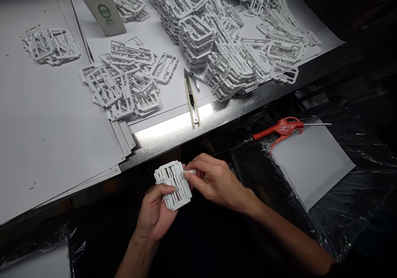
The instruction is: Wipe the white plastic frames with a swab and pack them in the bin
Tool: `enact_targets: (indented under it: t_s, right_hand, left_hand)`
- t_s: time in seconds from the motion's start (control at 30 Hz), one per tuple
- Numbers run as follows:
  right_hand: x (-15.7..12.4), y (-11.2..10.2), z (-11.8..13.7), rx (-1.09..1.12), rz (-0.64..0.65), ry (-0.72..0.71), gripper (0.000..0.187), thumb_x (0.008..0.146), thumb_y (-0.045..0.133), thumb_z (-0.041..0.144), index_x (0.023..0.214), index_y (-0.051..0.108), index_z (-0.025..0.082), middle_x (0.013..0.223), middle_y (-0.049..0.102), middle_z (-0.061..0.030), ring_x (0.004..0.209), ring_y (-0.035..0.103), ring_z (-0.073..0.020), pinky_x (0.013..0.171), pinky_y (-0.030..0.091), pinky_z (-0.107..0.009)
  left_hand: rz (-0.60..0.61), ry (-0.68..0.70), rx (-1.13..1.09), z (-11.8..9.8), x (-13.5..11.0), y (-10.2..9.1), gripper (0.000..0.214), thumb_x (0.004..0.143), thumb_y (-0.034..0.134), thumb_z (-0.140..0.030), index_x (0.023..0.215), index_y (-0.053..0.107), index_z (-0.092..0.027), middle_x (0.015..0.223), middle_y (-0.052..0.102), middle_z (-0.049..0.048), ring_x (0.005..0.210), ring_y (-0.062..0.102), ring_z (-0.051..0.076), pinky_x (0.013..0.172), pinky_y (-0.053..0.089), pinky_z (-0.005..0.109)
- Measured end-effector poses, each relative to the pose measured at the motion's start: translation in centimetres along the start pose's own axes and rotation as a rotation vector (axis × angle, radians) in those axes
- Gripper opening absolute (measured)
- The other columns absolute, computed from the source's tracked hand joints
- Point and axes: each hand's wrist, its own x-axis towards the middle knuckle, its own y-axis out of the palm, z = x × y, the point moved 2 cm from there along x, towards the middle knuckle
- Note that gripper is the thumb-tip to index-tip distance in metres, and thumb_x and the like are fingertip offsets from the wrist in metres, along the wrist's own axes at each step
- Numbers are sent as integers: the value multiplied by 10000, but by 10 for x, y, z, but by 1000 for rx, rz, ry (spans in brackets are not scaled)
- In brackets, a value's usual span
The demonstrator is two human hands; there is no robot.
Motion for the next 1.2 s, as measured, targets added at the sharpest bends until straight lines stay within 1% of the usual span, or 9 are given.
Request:
enact_targets:
  t_s: [0.13, 0.2, 0.3, 0.43, 0.53, 0.7, 0.87, 1.0, 1.2]
  right_hand:
    - [-22, 2, 0, -3, 170, -15, 119, 856, 539, 183, 940, 623, 169, 871, 589, -39, 759, 558, -126, 717, 459, -236]
    - [-31, 0, 0, 20, 202, 5, 101, 854, 541, 185, 915, 620, 168, 836, 582, -30, 733, 550, -121, 691, 452, -230]
    - [-37, -5, 0, 59, 170, 63, 104, 857, 543, 200, 917, 623, 173, 807, 579, -21, 679, 538, -111, 636, 444, -227]
    - [-33, -7, 3, 94, 78, 111, 119, 862, 539, 209, 938, 626, 179, 850, 594, -35, 698, 553, -120, 662, 463, -243]
    - [-31, 3, 9, 93, 63, 57, 131, 864, 531, 210, 951, 622, 175, 860, 591, -47, 719, 558, -129, 686, 475, -250]
    - [-34, 23, 12, 35, 119, -65, 154, 874, 493, 193, 981, 599, 156, 913, 586, -78, 826, 573, -165, 752, 488, -278]
    - [-38, 7, -4, 10, 44, 52, 155, 883, 494, 185, 997, 600, 179, 895, 598, -67, 818, 571, -156, 765, 482, -279]
    - [-36, -3, -4, 33, -2, 61, 155, 875, 525, 192, 1008, 605, 182, 902, 602, -63, 825, 572, -152, 765, 477, -273]
    - [-26, 15, 9, 90, 17, -40, 144, 866, 516, 173, 977, 606, 152, 874, 590, -74, 800, 562, -151, 734, 478, -260]
  left_hand:
    - [64, -2, -6, 0, 3, -4, 435, 716, 485, -83, 1131, 613, -100, 1160, 624, 126, 1176, 482, 300, 1020, 364, 445]
    - [84, 2, 8, 0, 4, -5, 436, 718, 481, -83, 1135, 607, -81, 1197, 599, 149, 1199, 457, 301, 1029, 352, 430]
    - [95, 5, 22, 0, 5, -3, 439, 720, 479, -79, 1142, 600, -76, 1198, 595, 162, 1205, 448, 304, 1021, 363, 425]
    - [75, 33, 37, -1, 3, -1, 430, 719, 483, -76, 1132, 602, -71, 1139, 625, 172, 1188, 464, 313, 999, 385, 437]
    - [30, 36, 35, 1, 3, 0, 462, 707, 495, -72, 1158, 591, -93, 1096, 648, 155, 1160, 493, 318, 983, 398, 454]
    - [-2, 31, 13, 3, 4, -1, 506, 695, 507, -67, 1192, 576, -136, 1055, 669, 110, 1123, 528, 310, 977, 405, 467]
    - [20, 54, 24, -2, 4, -3, 474, 693, 503, -61, 1153, 601, -124, 1047, 667, 131, 1152, 503, 310, 980, 402, 437]
    - [61, 57, -19, -5, 4, -1, 434, 728, 503, -164, 1145, 602, -94, 1074, 652, 166, 1167, 480, 342, 978, 390, 465]
    - [63, 44, -65, -5, 4, 5, 463, 826, 480, -377, 1143, 595, -60, 1109, 632, 195, 1162, 482, 350, 969, 395, 450]
